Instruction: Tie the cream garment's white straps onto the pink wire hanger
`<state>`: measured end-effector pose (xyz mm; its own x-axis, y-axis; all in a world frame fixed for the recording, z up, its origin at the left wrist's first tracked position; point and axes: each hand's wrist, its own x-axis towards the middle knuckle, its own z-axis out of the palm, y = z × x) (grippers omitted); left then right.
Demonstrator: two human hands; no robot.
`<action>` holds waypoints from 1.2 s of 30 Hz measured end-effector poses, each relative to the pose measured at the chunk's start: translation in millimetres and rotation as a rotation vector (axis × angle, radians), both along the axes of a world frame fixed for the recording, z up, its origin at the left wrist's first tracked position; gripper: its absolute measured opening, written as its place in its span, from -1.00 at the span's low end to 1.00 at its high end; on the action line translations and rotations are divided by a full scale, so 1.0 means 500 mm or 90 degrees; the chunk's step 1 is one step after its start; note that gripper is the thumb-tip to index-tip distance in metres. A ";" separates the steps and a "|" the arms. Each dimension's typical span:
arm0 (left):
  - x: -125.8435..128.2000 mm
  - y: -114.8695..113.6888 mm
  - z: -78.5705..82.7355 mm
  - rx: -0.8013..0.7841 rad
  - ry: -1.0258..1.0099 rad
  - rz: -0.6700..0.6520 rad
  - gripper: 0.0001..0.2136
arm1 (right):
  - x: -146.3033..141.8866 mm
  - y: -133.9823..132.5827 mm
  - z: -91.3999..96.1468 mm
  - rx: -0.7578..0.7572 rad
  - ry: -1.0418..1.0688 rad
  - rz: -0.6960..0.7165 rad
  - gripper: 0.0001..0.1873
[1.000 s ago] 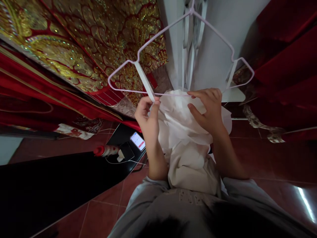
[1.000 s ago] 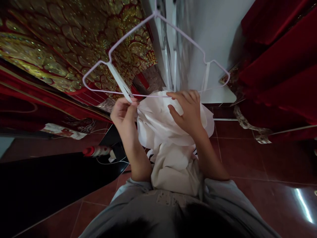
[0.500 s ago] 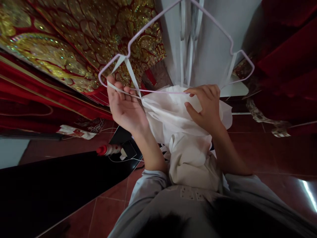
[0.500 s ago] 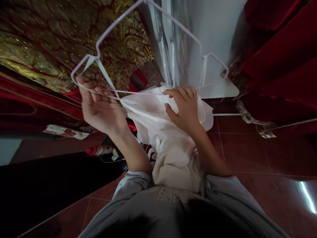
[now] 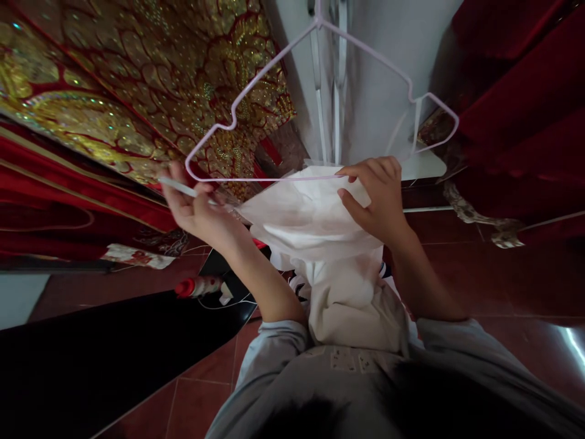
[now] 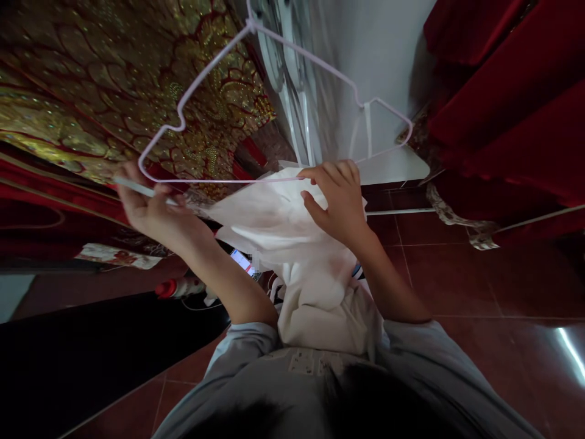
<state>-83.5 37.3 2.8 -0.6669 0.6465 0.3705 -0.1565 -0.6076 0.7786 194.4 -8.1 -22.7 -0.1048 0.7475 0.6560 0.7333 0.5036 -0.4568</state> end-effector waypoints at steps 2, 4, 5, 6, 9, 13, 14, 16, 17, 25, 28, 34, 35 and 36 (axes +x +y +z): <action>0.020 -0.012 -0.006 -0.043 0.041 -0.098 -0.77 | -0.002 0.000 0.002 0.000 0.003 0.012 -0.74; 0.057 -0.033 0.001 -0.066 0.087 -0.213 -0.78 | -0.005 -0.004 0.007 0.000 0.005 0.035 -0.70; 0.077 -0.042 0.008 -0.061 0.092 -0.246 -0.78 | -0.005 -0.007 0.010 0.003 0.004 0.050 -0.67; 0.097 -0.050 0.016 -0.047 0.080 -0.263 -0.79 | -0.003 -0.009 0.013 0.010 0.005 0.067 -0.64; 0.138 -0.059 0.030 -0.014 0.034 -0.258 -0.72 | 0.021 -0.005 0.009 0.136 0.106 0.035 -0.70; 0.153 -0.054 0.024 -0.015 0.022 -0.257 -0.67 | 0.087 0.020 -0.026 0.252 0.368 -0.128 -0.78; 0.154 -0.053 0.020 -0.006 0.016 -0.266 -0.68 | 0.103 0.026 -0.035 0.199 0.380 -0.129 -0.74; 0.157 -0.053 0.017 0.022 -0.005 -0.290 -0.70 | 0.124 0.035 -0.048 0.080 0.379 -0.107 -0.70; 0.159 -0.054 0.017 0.032 -0.015 -0.298 -0.71 | 0.128 0.039 -0.052 0.058 0.391 -0.102 -0.71; 0.167 -0.062 0.023 -0.015 -0.020 -0.269 -0.70 | 0.067 0.029 -0.037 -0.035 0.552 -0.020 -0.72; 0.162 -0.056 0.023 -0.032 -0.014 -0.245 -0.71 | 0.053 -0.006 -0.008 -0.153 0.506 0.037 -0.69; 0.158 -0.042 0.021 -0.025 -0.018 -0.240 -0.72 | 0.087 -0.024 0.066 0.098 0.421 0.064 -0.78; 0.158 -0.041 0.021 -0.019 -0.023 -0.250 -0.73 | 0.100 -0.016 0.079 0.130 0.393 0.058 -0.69; 0.158 -0.042 0.020 -0.020 -0.026 -0.258 -0.73 | 0.117 -0.006 0.090 0.140 0.366 0.041 -0.62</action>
<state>-4.7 16.4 12.8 -0.3691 0.8707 0.3250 -0.4096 -0.4663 0.7841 252.8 -11.1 22.3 0.2708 0.5917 0.7594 0.3656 0.6665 -0.6497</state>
